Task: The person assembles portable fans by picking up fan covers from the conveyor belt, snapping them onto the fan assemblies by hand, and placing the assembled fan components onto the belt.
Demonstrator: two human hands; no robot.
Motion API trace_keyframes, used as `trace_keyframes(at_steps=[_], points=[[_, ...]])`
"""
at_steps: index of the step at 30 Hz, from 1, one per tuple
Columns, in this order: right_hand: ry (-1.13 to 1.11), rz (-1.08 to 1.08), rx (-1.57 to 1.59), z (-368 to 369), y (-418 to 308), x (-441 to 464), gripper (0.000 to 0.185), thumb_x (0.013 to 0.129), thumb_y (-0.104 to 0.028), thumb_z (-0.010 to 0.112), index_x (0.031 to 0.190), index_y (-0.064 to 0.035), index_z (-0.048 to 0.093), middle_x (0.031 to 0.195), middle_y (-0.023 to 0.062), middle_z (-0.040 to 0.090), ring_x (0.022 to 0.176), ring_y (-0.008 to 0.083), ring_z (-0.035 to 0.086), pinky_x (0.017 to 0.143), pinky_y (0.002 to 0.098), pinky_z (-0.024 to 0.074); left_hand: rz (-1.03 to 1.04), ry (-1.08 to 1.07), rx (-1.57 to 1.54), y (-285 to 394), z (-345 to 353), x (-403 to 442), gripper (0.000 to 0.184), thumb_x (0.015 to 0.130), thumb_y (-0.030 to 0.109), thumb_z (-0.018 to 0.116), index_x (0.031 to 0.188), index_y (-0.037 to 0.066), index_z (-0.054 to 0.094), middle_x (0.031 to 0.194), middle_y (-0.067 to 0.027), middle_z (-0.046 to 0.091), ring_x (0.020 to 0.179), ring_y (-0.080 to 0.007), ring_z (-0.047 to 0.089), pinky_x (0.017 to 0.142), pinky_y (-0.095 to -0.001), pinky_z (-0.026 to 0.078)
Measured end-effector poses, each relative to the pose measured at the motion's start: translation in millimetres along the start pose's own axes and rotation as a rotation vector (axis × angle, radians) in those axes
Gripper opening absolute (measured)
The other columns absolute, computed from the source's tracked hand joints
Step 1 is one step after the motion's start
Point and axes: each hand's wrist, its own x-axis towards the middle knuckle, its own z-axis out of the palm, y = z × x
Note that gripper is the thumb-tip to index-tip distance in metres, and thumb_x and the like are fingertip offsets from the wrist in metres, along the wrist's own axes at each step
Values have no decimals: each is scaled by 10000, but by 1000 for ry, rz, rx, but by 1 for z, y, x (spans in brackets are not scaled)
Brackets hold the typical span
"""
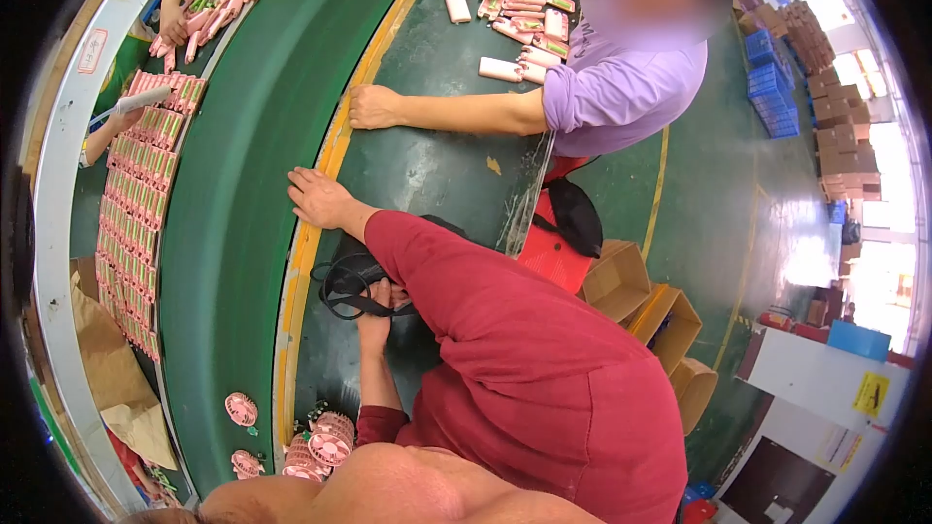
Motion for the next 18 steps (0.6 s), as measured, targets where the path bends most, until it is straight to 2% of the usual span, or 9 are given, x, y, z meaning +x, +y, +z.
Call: trace_keyframes(at_steps=[18], points=[[24, -11, 26, 1, 0, 1, 432, 857, -305, 601, 1149, 10, 553, 1340, 206, 468, 1302, 350, 393, 1079, 443, 326, -7, 13, 37, 4, 2, -3, 320, 991, 220, 527, 860, -46, 645, 737, -100, 667, 680, -157, 650, 658, -265, 507]])
